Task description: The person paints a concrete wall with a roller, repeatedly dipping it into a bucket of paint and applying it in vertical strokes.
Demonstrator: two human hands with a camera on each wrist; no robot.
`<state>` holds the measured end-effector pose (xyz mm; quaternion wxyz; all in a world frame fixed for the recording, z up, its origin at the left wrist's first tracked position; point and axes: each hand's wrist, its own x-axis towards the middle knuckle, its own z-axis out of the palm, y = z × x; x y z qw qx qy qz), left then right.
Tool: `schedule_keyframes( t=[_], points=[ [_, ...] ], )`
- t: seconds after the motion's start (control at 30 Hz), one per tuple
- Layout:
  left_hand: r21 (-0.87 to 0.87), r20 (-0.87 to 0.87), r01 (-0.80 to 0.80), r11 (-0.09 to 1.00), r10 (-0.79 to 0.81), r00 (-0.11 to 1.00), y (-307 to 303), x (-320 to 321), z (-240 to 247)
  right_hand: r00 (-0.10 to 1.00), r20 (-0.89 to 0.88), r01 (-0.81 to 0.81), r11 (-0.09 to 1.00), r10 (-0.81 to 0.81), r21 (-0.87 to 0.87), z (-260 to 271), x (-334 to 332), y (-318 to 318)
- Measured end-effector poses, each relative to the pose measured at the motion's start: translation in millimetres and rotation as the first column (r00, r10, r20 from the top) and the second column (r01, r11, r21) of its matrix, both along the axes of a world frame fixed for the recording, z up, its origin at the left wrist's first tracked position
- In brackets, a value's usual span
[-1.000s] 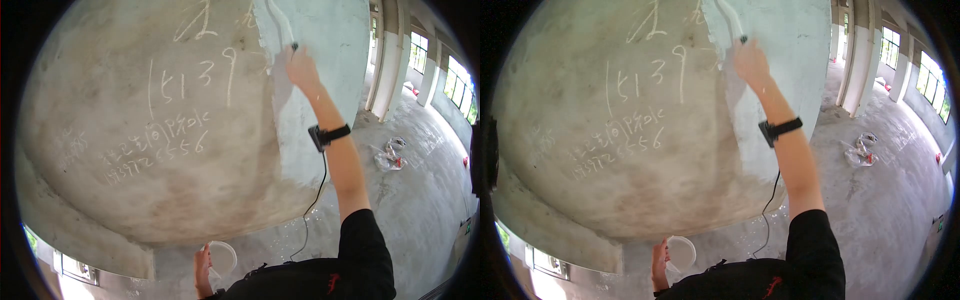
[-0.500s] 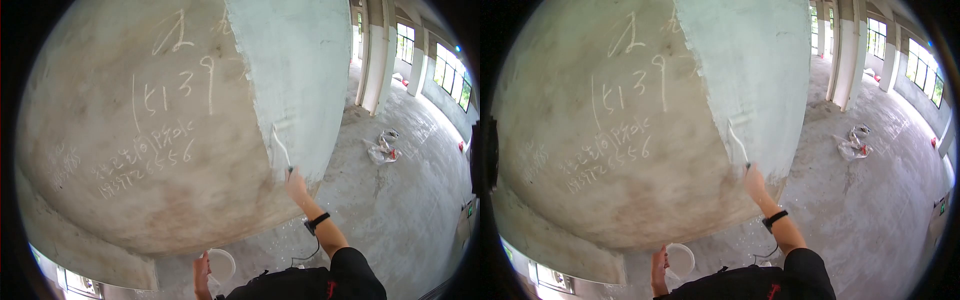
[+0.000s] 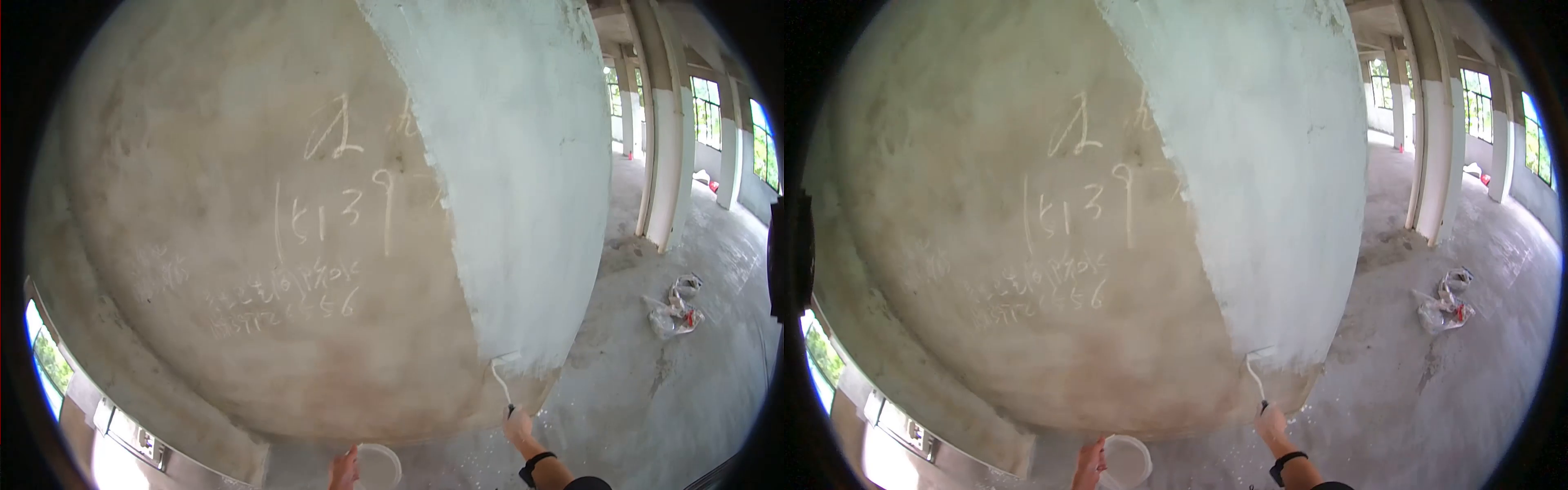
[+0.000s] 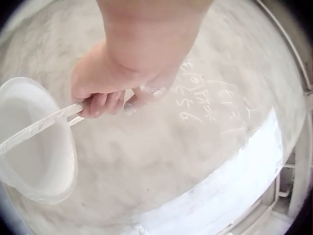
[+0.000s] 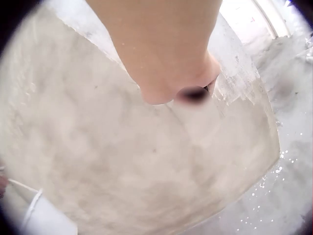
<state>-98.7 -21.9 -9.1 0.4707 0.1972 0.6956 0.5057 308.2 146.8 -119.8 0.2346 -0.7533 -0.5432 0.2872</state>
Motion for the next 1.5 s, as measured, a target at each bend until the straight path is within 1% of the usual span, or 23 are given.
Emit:
schedule_keyframes(
  t=[0.03, 0.1, 0.13, 0.17, 0.2, 0.23, 0.27, 0.3, 0.33, 0.37, 0.4, 0.5, 0.57, 0.73, 0.83, 0.9, 0.97, 1.03, 1.17, 1.23, 1.3, 1.47, 1.5],
  points=[
    [0.012, 0.008, 0.01, 1.0, -0.011, 1.0, 3, 6, 9, 1.0, -0.013, 0.006, 1.0, -0.006, 0.021, 0, 0, -2],
    [-0.135, -0.085, -0.055, 0.989, 0.044, 0.995, 0, 25, 34, 1.0, -0.011, 0.021, 0.998, -0.02, 0.053, 15, 2, 3],
    [-0.133, -0.075, -0.05, 0.99, 0.04, 0.996, -2, 32, 39, 0.999, -0.04, 0.008, 0.992, -0.003, 0.124, 25, -1, 5],
    [-0.095, -0.149, -0.032, 0.995, 0.018, 0.989, -5, 36, 43, 0.997, -0.069, -0.004, 0.982, 0.017, 0.19, 36, -5, 4],
    [-0.058, -0.224, -0.012, 0.998, -0.002, 0.975, -6, 38, 44, 0.998, -0.062, -0.002, 0.982, 0.014, 0.191, 50, -7, 6],
    [-0.062, -0.217, -0.008, 0.998, -0.006, 0.976, -8, 32, 35, 0.997, -0.078, 0.001, 0.965, 0.02, 0.26, 69, -9, 9],
    [0.035, -0.232, 0.057, 0.998, -0.047, 0.971, -12, 18, 18, 0.995, -0.094, 0.007, 0.944, 0.026, 0.329, 89, -12, 14],
    [0.133, -0.253, 0.124, 0.983, -0.088, 0.964, -15, 7, 4, 0.996, -0.089, 0.012, 0.944, 0.018, 0.329, 109, -14, 20],
    [0.133, -0.25, 0.134, 0.982, -0.098, 0.963, -17, 5, -6, 0.994, -0.105, 0.007, 0.903, 0.042, 0.429, 131, -17, 26],
    [0.293, -0.637, 0.281, 0.914, -0.033, 0.77, -15, 4, -14, 0.991, -0.12, 0.012, 0.851, 0.06, 0.525, 152, -23, 32],
    [0.37, -0.879, 0.481, 0.795, 0.133, 0.458, -6, 0, -19, 0.995, -0.088, 0.016, 0.838, 0.039, 0.546, 174, -27, 38],
    [0.346, -0.855, 0.522, 0.78, 0.033, 0.518, 22, -18, -33, 0.999, -0.021, 0.036, 0.78, -0.029, 0.625, 236, -36, 57],
    [0.303, -0.83, 0.531, 0.791, -0.055, 0.555, 28, -31, -42, 0.998, -0.016, 0.048, 0.676, -0.053, 0.735, 277, -41, 72],
    [0.159, -0.786, 0.57, 0.806, -0.246, 0.568, 45, -84, -46, 0.976, 0.157, -0.075, 0.44, -0.153, 0.895, 386, -41, 107],
    [0.088, -0.74, 0.562, 0.823, -0.323, 0.589, 54, -101, -48, 0.886, 0.36, -0.255, 0.342, -0.291, 0.904, 443, -36, 139],
    [0.033, -0.704, 0.551, 0.834, -0.371, 0.605, 57, -108, -49, 0.769, 0.492, -0.421, 0.257, -0.408, 0.87, 492, -46, 140],
    [-0.022, -0.662, 0.537, 0.844, -0.414, 0.624, 59, -109, -50, 0.824, 0.408, -0.348, 0.217, -0.394, 0.912, 534, -47, 173],
    [-0.068, -0.619, 0.517, 0.853, -0.442, 0.649, 65, -102, -50, 0.624, 0.519, -0.531, 0.171, -0.583, 0.83, 590, -50, 179],
    [-0.154, -0.537, 0.467, 0.871, -0.471, 0.7, 87, -84, -42, 0.613, 0.49, -0.512, 0.16, -0.62, 0.844, 689, -55, 194],
    [-0.214, -0.485, 0.442, 0.871, -0.487, 0.726, 90, -76, -42, 0.614, 0.499, -0.515, 0.169, -0.611, 0.84, 705, -61, 189],
    [-0.286, -0.429, 0.419, 0.862, -0.507, 0.748, 84, -69, -40, 0.7, 0.465, -0.443, 0.181, -0.542, 0.878, 700, -65, 183],
    [-0.203, -0.468, 0.362, 0.91, -0.415, 0.78, 81, -44, -5, 0.626, 0.545, -0.469, 0.29, -0.557, 0.834, 613, -55, 173],
    [-0.184, -0.476, 0.35, 0.919, -0.394, 0.786, 81, -40, -1, 0.744, 0.478, -0.38, 0.293, -0.466, 0.877, 584, -49, 179]
  ],
)
